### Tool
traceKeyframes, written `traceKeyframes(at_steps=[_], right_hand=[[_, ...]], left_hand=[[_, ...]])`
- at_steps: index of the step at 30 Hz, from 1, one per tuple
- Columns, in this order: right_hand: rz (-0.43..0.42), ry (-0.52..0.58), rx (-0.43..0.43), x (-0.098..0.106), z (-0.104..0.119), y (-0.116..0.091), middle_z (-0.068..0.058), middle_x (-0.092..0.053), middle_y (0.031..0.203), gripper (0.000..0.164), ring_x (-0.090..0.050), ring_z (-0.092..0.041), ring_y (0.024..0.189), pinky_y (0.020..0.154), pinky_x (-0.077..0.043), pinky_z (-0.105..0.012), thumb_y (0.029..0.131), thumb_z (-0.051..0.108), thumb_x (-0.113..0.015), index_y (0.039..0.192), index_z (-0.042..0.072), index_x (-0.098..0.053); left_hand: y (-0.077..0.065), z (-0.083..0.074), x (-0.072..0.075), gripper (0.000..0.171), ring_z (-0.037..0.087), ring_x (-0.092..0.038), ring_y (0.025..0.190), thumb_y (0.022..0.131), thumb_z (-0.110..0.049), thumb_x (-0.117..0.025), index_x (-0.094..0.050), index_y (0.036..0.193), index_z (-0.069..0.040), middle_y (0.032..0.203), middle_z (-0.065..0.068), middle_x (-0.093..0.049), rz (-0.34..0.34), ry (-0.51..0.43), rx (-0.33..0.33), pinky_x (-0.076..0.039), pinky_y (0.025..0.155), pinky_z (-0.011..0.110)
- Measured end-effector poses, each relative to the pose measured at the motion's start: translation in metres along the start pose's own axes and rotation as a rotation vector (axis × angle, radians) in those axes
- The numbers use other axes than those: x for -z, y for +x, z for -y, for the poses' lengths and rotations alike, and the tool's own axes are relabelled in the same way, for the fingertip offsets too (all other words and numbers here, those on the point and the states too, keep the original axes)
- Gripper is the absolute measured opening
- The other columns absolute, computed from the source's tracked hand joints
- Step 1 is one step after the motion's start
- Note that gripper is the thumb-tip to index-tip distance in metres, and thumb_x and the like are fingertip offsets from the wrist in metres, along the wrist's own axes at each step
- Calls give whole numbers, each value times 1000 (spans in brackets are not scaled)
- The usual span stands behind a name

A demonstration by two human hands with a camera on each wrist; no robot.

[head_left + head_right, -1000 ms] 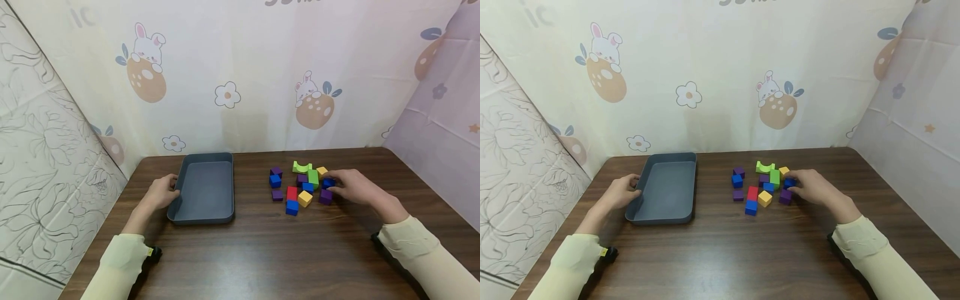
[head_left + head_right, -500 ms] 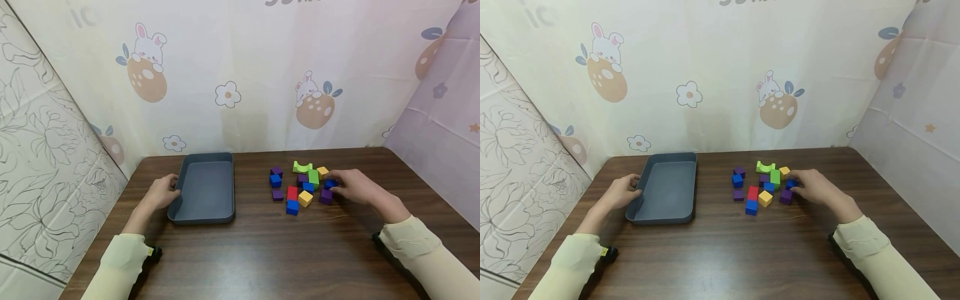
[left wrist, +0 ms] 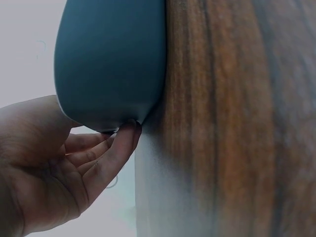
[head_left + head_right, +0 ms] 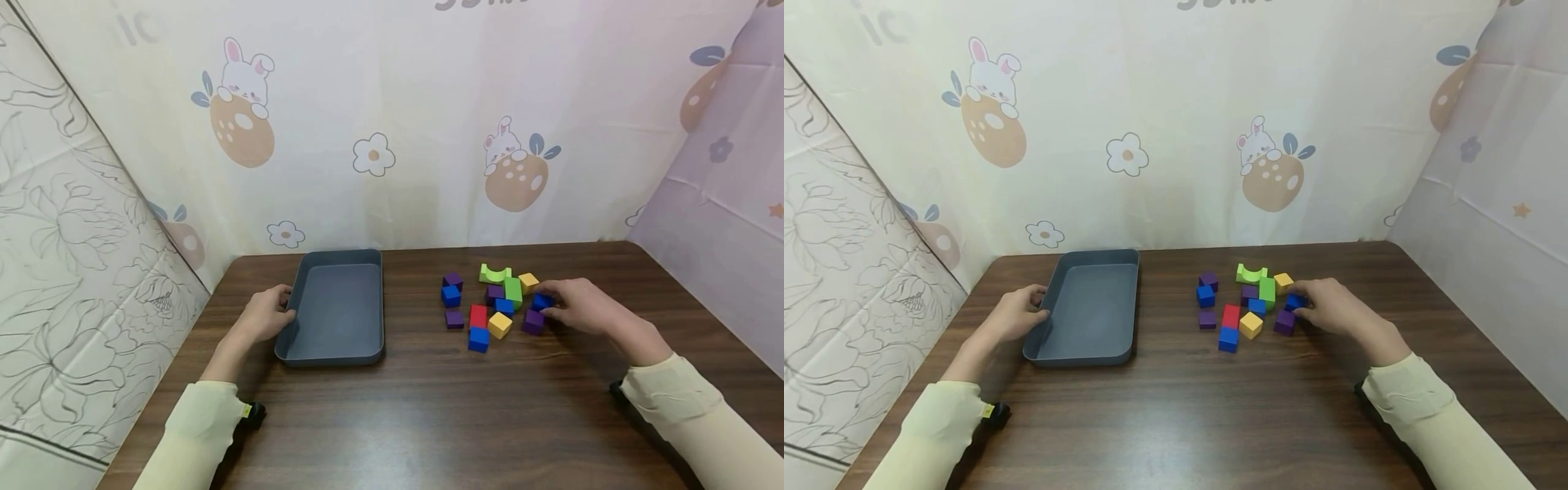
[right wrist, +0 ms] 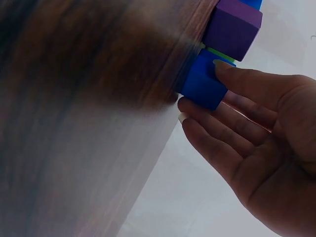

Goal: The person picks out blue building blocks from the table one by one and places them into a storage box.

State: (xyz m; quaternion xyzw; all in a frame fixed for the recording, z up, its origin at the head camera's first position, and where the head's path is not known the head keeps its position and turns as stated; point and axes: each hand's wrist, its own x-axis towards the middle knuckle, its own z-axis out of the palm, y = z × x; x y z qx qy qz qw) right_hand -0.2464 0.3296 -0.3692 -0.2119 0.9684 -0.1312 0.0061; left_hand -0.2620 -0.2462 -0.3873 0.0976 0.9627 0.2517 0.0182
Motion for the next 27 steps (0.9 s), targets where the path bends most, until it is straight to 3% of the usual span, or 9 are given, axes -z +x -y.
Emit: traceKeyframes(at_steps=[6, 18, 27], right_hand=[[8, -12, 0, 0, -1, 0, -24, -71, 108, 39, -66, -32, 94, 80, -55, -59, 86, 8, -74, 121, -7, -65], [7, -17, -7, 2, -1, -1, -24, -72, 105, 38, -66, -29, 89, 77, -56, -58, 85, 9, -75, 118, -8, -67], [-42, -20, 0, 10, 2, -2, -24, -72, 104, 41, -67, -32, 90, 76, -56, -57, 85, 9, -75, 120, -9, -65]], left_hand=[[-1, -1, 1, 49, 23, -66, 77, 90, -8, -61, -51, 135, 11, 108, 26, -69, -2, -11, -7, -56, 71, 45], [1, -1, -1, 50, 25, -66, 79, 90, -8, -62, -51, 135, 10, 106, 25, -70, -3, -11, 2, -56, 72, 45], [0, 0, 0, 50, 24, -66, 79, 90, -8, -62, -50, 135, 10, 107, 25, -69, 0, -14, 8, -56, 72, 45]])
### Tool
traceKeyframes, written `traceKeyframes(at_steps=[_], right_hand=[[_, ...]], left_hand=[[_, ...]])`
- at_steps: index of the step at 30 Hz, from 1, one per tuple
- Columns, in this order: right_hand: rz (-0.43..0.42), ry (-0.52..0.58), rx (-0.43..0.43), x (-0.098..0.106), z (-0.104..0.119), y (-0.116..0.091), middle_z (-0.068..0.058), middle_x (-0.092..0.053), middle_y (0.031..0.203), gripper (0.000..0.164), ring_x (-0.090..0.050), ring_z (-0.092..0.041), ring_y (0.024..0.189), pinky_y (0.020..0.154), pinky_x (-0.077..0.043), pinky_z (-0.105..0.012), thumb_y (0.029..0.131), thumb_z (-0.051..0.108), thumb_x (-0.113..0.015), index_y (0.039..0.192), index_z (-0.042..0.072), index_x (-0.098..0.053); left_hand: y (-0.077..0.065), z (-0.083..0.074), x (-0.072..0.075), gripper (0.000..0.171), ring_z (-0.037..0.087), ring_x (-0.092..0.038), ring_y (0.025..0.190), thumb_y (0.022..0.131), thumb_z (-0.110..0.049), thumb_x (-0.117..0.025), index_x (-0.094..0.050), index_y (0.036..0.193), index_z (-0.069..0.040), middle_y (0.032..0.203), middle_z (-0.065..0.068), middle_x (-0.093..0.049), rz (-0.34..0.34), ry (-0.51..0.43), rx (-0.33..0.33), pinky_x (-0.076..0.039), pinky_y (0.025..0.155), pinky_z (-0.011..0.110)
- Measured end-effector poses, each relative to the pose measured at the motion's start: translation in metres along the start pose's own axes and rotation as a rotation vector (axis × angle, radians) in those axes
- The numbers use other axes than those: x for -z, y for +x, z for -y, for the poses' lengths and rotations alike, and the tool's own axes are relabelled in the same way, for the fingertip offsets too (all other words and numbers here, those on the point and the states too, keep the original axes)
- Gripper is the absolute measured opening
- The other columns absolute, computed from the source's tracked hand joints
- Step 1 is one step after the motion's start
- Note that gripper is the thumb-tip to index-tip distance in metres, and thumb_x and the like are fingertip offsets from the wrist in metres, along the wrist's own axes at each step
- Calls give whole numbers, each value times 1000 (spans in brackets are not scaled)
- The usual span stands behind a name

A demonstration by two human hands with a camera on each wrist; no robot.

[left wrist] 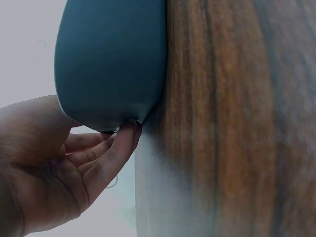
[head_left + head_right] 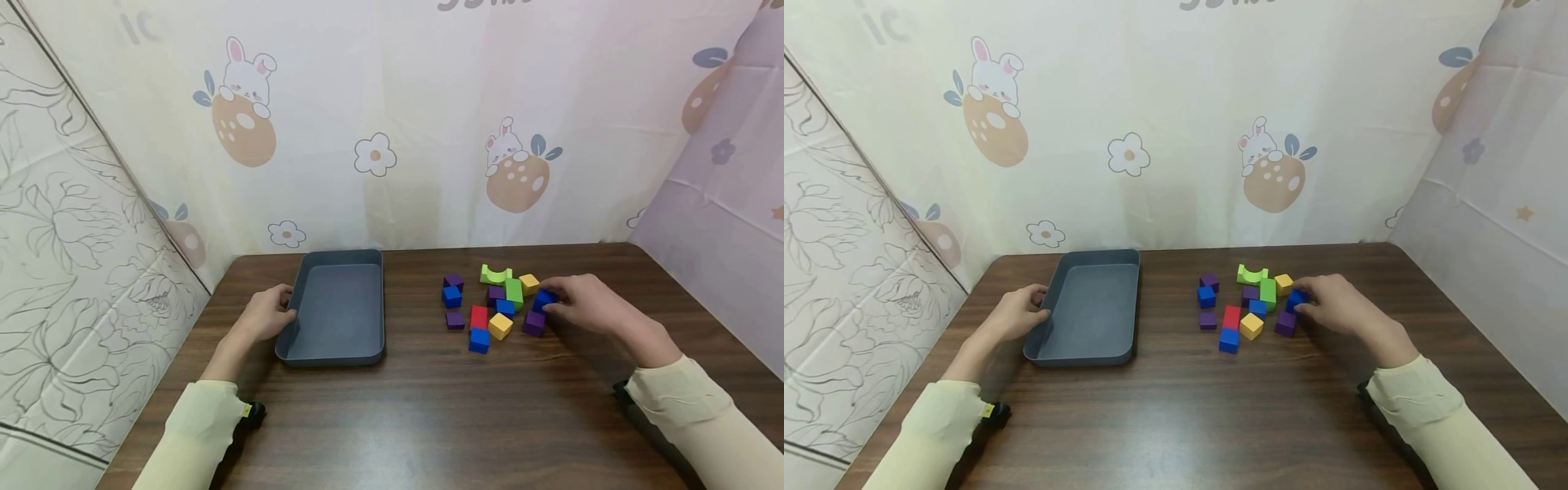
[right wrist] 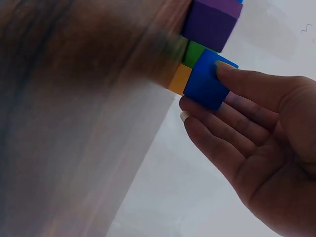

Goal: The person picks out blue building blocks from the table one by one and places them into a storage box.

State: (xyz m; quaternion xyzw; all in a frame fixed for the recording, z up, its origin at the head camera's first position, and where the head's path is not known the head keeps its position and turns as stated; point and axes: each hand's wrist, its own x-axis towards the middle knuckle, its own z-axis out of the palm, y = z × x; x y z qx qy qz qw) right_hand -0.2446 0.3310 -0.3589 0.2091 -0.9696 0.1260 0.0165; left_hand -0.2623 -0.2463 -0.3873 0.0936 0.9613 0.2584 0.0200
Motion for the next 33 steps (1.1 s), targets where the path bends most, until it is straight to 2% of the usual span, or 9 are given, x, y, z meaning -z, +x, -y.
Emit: traceKeyframes(at_steps=[12, 21, 27, 33], right_hand=[[-65, 20, 38, 12, 13, -2, -22, -73, 103, 41, -68, -28, 88, 73, -58, -54, 86, 11, -75, 122, -7, -65], [-69, 30, 11, 18, 29, -3, -22, -72, 107, 43, -68, -27, 89, 76, -59, -55, 87, 10, -74, 125, -5, -63], [-80, 41, 43, 19, 39, 1, -19, -74, 105, 41, -68, -24, 87, 74, -60, -51, 87, 12, -74, 124, -2, -65], [-94, 55, 71, 20, 46, 4, -17, -74, 105, 42, -68, -21, 83, 71, -61, -48, 85, 13, -76, 124, -1, -65]], left_hand=[[0, 0, 0, 50, 25, -66, 80, 90, -8, -61, -50, 135, 11, 108, 26, -69, 9, -3, 7, -57, 71, 44], [1, 1, 0, 49, 27, -66, 83, 90, -8, -61, -51, 134, 11, 108, 27, -69, 6, -4, -3, -57, 73, 45], [-2, 1, 1, 50, 31, -65, 88, 90, -8, -62, -50, 135, 11, 109, 29, -68, 0, 10, 12, -56, 76, 48], [-1, -2, 0, 51, 29, -66, 85, 90, -8, -62, -50, 135, 11, 107, 27, -68, 5, 8, 16, -57, 73, 46]])
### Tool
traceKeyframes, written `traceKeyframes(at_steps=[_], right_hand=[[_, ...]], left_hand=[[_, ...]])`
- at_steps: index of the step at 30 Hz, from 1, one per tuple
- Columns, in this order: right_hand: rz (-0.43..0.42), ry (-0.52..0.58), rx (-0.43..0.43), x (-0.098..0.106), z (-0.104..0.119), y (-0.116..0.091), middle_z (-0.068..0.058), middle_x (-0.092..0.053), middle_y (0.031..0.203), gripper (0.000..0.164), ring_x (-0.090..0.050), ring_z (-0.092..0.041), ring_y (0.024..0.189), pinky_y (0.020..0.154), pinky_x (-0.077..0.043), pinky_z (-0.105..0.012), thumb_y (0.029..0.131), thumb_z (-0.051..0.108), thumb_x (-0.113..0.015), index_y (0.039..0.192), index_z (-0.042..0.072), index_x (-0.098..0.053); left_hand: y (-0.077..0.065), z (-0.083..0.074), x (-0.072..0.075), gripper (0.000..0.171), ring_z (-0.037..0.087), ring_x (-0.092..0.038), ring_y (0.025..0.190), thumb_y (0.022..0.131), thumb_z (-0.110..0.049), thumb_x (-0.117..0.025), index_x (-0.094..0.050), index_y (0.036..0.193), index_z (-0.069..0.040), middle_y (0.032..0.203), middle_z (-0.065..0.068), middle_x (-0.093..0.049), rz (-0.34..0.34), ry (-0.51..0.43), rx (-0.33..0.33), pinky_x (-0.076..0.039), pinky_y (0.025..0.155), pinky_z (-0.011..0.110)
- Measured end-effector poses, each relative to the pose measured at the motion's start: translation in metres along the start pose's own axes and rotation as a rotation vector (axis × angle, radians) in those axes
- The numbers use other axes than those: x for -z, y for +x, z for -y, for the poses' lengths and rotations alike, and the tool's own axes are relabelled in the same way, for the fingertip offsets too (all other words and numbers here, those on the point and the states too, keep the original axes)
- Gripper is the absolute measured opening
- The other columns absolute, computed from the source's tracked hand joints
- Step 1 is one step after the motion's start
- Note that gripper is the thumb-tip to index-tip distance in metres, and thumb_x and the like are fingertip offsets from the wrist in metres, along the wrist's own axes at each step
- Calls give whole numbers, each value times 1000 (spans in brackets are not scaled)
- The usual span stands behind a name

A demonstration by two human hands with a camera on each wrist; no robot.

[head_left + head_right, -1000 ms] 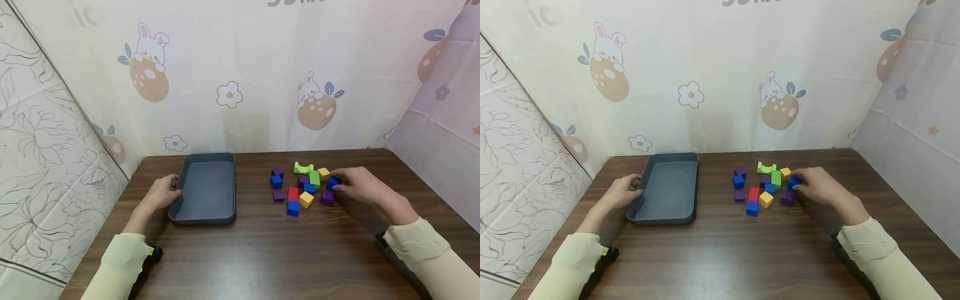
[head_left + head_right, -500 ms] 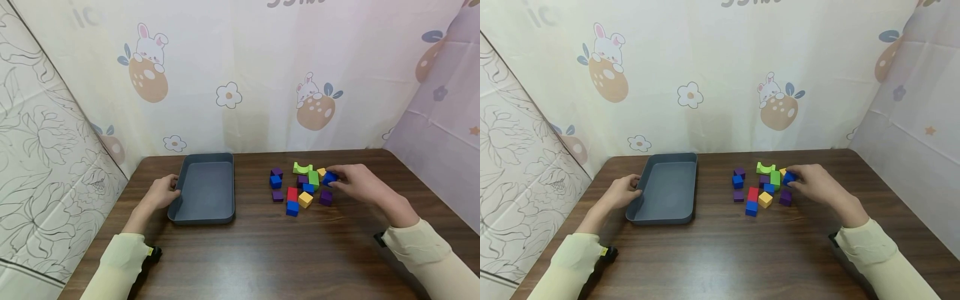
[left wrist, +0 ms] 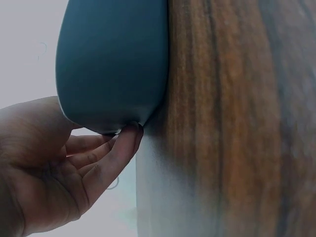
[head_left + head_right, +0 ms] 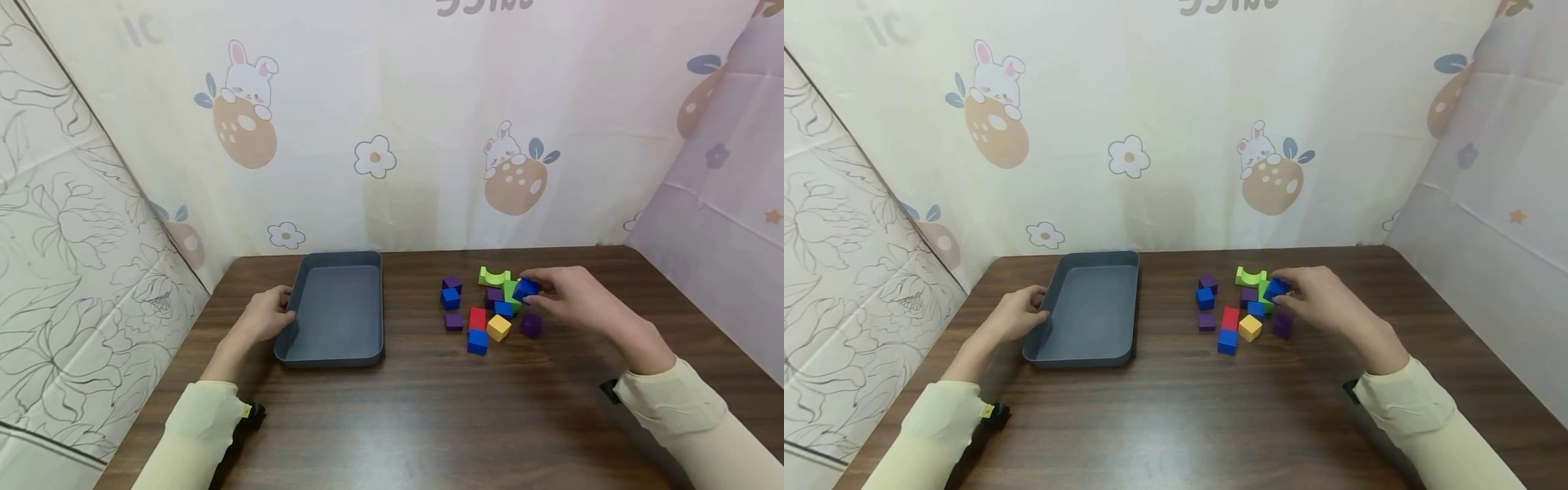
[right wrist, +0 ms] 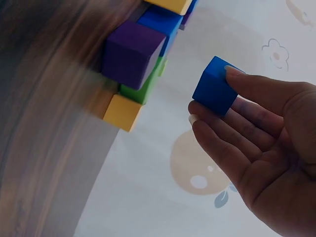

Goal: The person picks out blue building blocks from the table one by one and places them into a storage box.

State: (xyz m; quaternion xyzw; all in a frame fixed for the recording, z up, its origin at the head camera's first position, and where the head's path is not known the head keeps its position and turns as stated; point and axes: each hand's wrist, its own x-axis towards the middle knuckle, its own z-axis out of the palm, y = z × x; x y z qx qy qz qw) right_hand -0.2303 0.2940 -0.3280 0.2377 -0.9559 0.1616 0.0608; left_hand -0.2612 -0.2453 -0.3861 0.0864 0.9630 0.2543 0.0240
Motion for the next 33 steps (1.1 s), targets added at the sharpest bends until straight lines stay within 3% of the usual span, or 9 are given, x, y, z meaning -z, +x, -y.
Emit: traceKeyframes(at_steps=[5, 12, 19, 33], right_hand=[[1, 25, -4, 1, 12, 5, -18, -73, 108, 44, -68, -23, 86, 73, -61, -49, 85, 13, -76, 125, -1, -65], [-10, 32, 41, -1, 26, 15, -10, -75, 101, 41, -66, -16, 80, 70, -61, -45, 85, 15, -77, 123, 5, -67], [3, 49, 81, -3, 44, 27, -13, -74, 108, 43, -68, -22, 90, 78, -59, -51, 88, 18, -74, 127, 2, -65], [-41, 94, 154, -4, 87, 57, -3, -74, 104, 42, -66, -17, 88, 77, -59, -44, 87, 21, -76, 126, 9, -67]], left_hand=[[1, 1, -1, 50, 29, -65, 85, 90, -8, -62, -50, 135, 10, 107, 27, -68, -1, 5, 7, -56, 73, 45], [2, 3, -4, 50, 30, -65, 86, 90, -8, -62, -50, 136, 10, 108, 27, -68, -4, 2, 8, -56, 74, 46], [2, 2, -4, 50, 31, -65, 89, 90, -8, -62, -51, 135, 10, 109, 27, -68, -9, -2, 6, -56, 76, 47], [1, 0, -1, 50, 36, -64, 97, 90, -8, -62, -51, 134, 10, 113, 29, -66, -5, 9, 7, -55, 82, 51]])
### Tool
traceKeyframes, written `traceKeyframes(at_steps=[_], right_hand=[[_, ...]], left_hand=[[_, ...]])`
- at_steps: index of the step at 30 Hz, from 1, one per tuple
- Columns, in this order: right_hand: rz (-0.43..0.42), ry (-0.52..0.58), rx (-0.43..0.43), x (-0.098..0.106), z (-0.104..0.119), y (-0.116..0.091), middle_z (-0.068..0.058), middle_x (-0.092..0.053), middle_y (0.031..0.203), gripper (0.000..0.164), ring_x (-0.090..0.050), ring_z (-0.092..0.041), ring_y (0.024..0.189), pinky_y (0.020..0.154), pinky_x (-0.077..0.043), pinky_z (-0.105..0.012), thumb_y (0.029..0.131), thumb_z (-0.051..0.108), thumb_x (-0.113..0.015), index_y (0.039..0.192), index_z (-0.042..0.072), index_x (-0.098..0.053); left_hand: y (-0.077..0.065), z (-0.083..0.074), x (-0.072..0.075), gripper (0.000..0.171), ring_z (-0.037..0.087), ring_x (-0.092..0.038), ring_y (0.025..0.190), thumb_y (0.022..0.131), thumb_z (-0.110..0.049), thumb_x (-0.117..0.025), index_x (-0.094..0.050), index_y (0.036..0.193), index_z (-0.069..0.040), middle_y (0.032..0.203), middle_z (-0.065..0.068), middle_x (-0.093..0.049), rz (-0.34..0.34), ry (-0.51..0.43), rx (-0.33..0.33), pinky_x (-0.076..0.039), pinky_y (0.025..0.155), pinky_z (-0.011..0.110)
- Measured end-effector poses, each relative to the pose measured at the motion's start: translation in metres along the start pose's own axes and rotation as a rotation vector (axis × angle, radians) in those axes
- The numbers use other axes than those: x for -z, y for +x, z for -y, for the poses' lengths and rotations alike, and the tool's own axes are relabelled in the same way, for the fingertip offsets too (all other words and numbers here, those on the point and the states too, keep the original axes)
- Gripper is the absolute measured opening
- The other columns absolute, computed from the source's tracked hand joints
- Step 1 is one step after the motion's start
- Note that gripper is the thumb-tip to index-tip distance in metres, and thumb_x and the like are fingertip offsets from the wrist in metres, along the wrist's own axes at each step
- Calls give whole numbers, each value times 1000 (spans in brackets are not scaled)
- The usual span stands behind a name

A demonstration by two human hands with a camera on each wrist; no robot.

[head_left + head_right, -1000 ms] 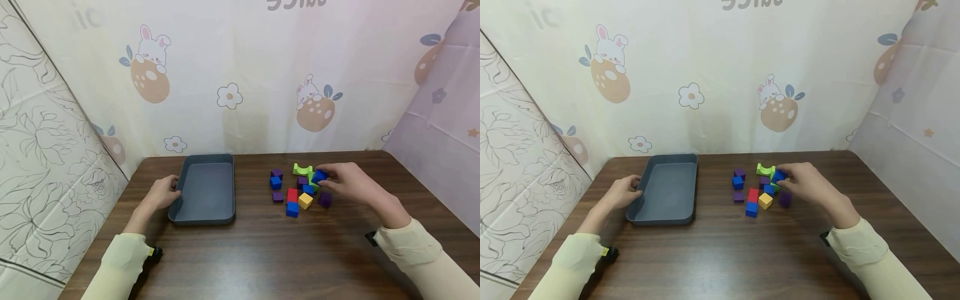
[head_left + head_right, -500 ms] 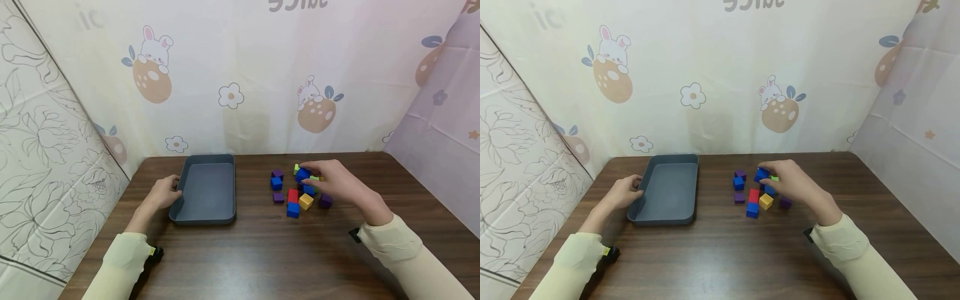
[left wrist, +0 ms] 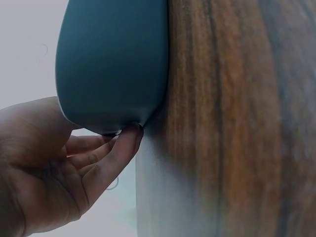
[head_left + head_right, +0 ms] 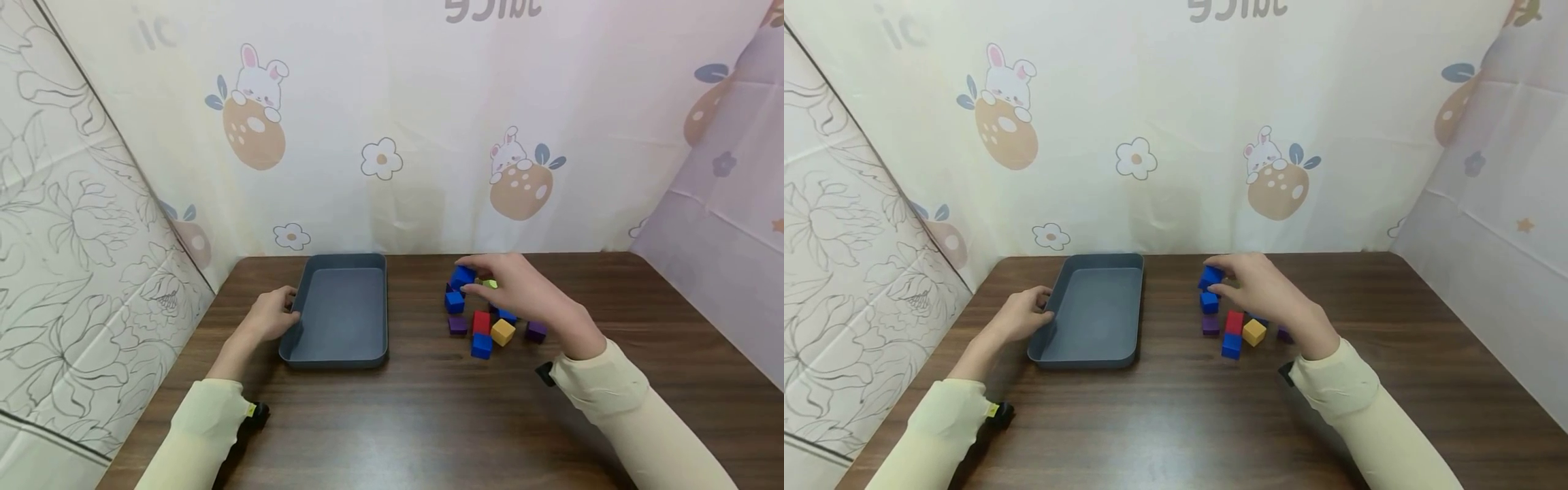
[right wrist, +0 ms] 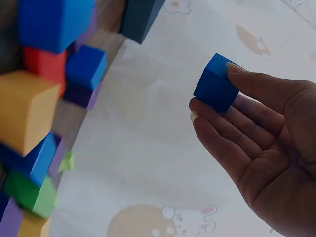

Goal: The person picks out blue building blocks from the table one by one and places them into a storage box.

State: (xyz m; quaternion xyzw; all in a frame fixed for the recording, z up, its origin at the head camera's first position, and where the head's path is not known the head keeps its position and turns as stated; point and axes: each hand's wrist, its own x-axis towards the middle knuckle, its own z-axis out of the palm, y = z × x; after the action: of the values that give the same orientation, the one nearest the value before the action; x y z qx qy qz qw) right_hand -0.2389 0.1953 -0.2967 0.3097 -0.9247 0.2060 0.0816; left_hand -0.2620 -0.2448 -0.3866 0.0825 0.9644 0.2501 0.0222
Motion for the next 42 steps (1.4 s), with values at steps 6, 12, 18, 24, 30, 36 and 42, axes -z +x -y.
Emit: traceKeyframes(at_steps=[6, 12, 18, 24, 30, 36, 42], right_hand=[[14, 62, 29, -4, 15, 14, -1, -74, 106, 41, -67, -12, 91, 78, -60, -41, 88, 20, -75, 127, 11, -66], [27, 120, 70, -8, 30, 26, -5, -73, 110, 42, -68, -14, 93, 80, -60, -43, 89, 17, -74, 129, 8, -65], [24, 123, 89, -12, 44, 37, -5, -72, 113, 43, -67, -15, 97, 84, -59, -43, 90, 19, -73, 130, 8, -64], [34, 144, 121, -16, 59, 49, -7, -72, 116, 44, -67, -14, 97, 84, -59, -40, 89, 19, -73, 130, 6, -64], [47, 180, 141, -21, 72, 59, -5, -71, 116, 45, -66, -10, 95, 83, -60, -37, 89, 19, -73, 131, 7, -64], [63, 188, 152, -27, 85, 69, -4, -72, 114, 44, -67, -8, 92, 80, -60, -32, 89, 20, -73, 130, 7, -64], [57, 153, 202, -36, 96, 81, -2, -73, 109, 41, -66, -6, 89, 76, -60, -31, 88, 20, -74, 126, 8, -67]], left_hand=[[0, 0, 0, 50, 37, -63, 100, 90, -9, -62, -50, 135, 10, 115, 30, -65, -1, 1, 3, -54, 84, 53], [0, 1, 0, 51, 37, -63, 101, 90, -9, -62, -50, 136, 10, 116, 30, -65, 3, -2, 5, -54, 84, 52], [1, 1, -1, 50, 37, -63, 100, 90, -9, -62, -50, 136, 9, 116, 29, -66, 2, 4, 10, -55, 83, 52], [1, 0, -1, 50, 35, -63, 98, 91, -8, -62, -50, 136, 9, 116, 29, -65, 4, 0, 20, -55, 82, 51], [1, 0, -2, 51, 36, -62, 101, 91, -9, -62, -49, 138, 8, 118, 29, -64, 10, 2, 29, -55, 83, 51], [2, 1, -2, 51, 35, -63, 100, 91, -9, -62, -49, 137, 7, 117, 28, -65, 8, 0, 37, -55, 83, 51], [2, 3, -1, 51, 35, -64, 99, 91, -9, -62, -49, 138, 8, 117, 28, -65, 10, -8, 24, -55, 83, 51]])
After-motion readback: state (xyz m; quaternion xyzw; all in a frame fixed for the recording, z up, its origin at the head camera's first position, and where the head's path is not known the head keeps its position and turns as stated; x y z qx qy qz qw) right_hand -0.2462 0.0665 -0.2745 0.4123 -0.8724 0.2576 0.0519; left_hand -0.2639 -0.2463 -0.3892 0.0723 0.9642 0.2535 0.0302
